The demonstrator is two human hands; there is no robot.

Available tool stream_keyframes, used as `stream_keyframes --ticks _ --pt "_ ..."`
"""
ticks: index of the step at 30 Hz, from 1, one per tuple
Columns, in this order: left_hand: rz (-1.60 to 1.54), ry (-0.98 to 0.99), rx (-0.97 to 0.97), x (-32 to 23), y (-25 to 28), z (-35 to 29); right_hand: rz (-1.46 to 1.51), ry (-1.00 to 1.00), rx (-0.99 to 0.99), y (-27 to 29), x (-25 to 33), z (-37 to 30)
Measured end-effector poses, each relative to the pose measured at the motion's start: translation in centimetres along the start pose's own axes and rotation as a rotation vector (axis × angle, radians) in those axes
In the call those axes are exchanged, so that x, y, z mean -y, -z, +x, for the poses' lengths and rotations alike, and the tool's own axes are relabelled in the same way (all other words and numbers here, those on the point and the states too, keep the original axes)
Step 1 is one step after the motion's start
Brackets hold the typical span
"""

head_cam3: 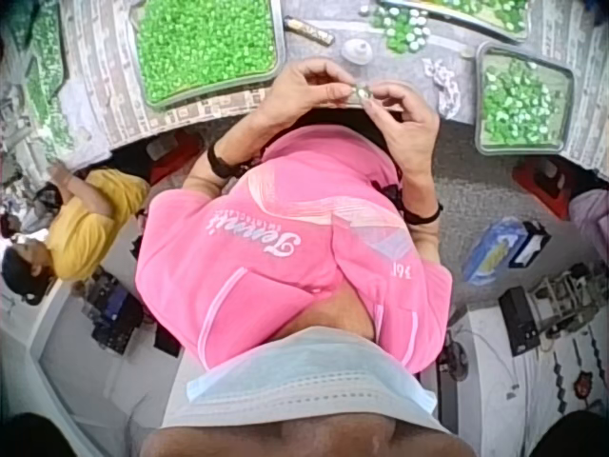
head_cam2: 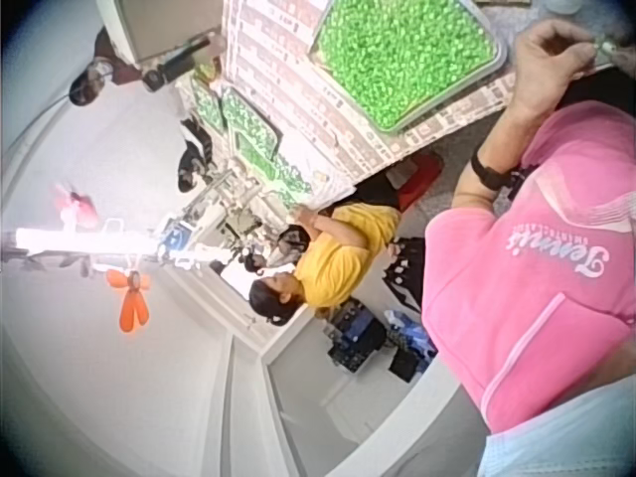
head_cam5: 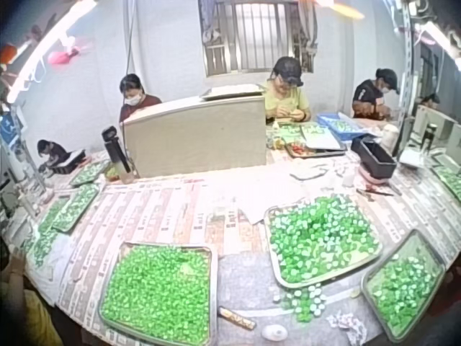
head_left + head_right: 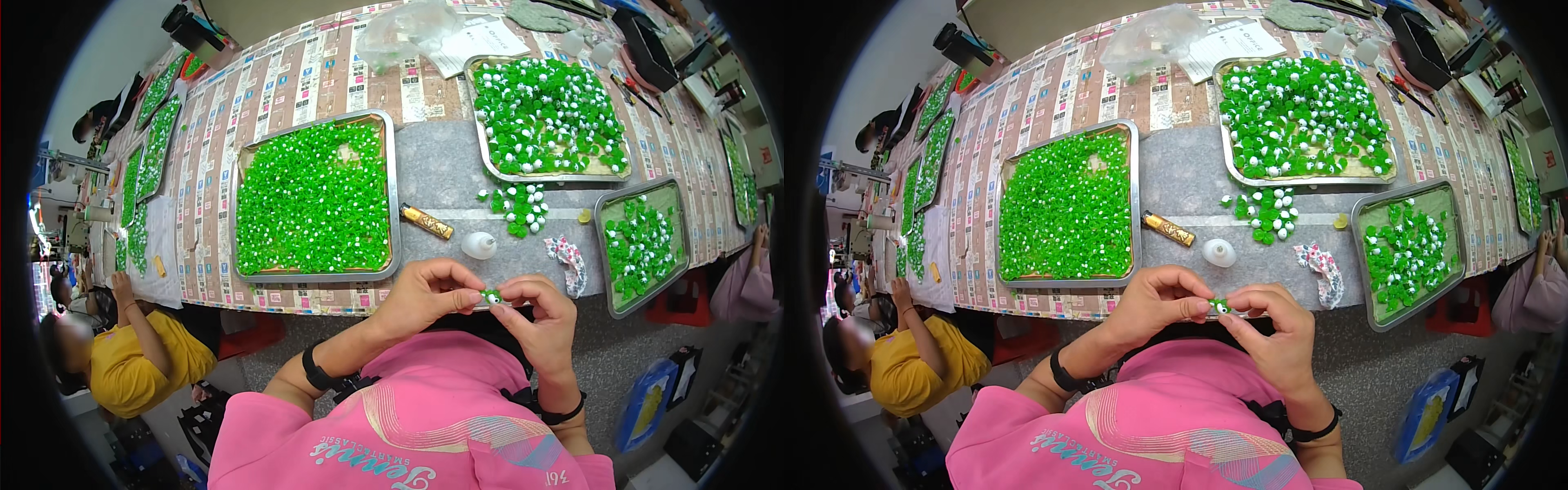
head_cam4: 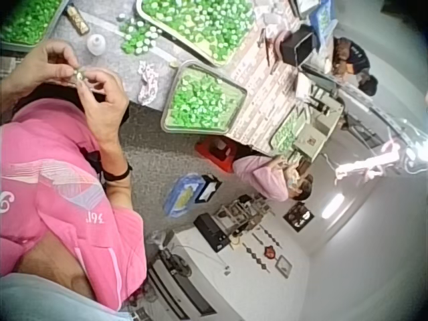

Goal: Manually assembling small green and white plastic parts using glue.

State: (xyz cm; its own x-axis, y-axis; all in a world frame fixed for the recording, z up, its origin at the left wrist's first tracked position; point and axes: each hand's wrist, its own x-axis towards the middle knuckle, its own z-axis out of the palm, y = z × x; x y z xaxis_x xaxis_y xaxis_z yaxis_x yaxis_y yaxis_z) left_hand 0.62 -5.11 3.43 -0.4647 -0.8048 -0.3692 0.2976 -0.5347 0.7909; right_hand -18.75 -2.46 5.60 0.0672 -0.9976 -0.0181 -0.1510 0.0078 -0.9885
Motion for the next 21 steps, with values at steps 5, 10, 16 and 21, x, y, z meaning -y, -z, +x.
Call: stream_keyframes --ticks 5,10,16,21 --pt "0.013 -0.06 0.021 0.1 0.0 0.0 0.169 -0.051 0.015 0.0 -0.4 0.0" --pt "0.033 -0.142 0.033 0.5 0.1 0.0 0.117 0.035 0.016 0.3 -1.2 -0.2" --pt "0.051 -0.152 0.03 0.4 -0.1 0.0 -0.02 0.191 0.001 0.3 -0.4 -0.3" --pt "0.069 -0.202 0.036 0.1 -0.3 0.1 0.119 0.02 -0.047 0.1 -0.3 -0.4"
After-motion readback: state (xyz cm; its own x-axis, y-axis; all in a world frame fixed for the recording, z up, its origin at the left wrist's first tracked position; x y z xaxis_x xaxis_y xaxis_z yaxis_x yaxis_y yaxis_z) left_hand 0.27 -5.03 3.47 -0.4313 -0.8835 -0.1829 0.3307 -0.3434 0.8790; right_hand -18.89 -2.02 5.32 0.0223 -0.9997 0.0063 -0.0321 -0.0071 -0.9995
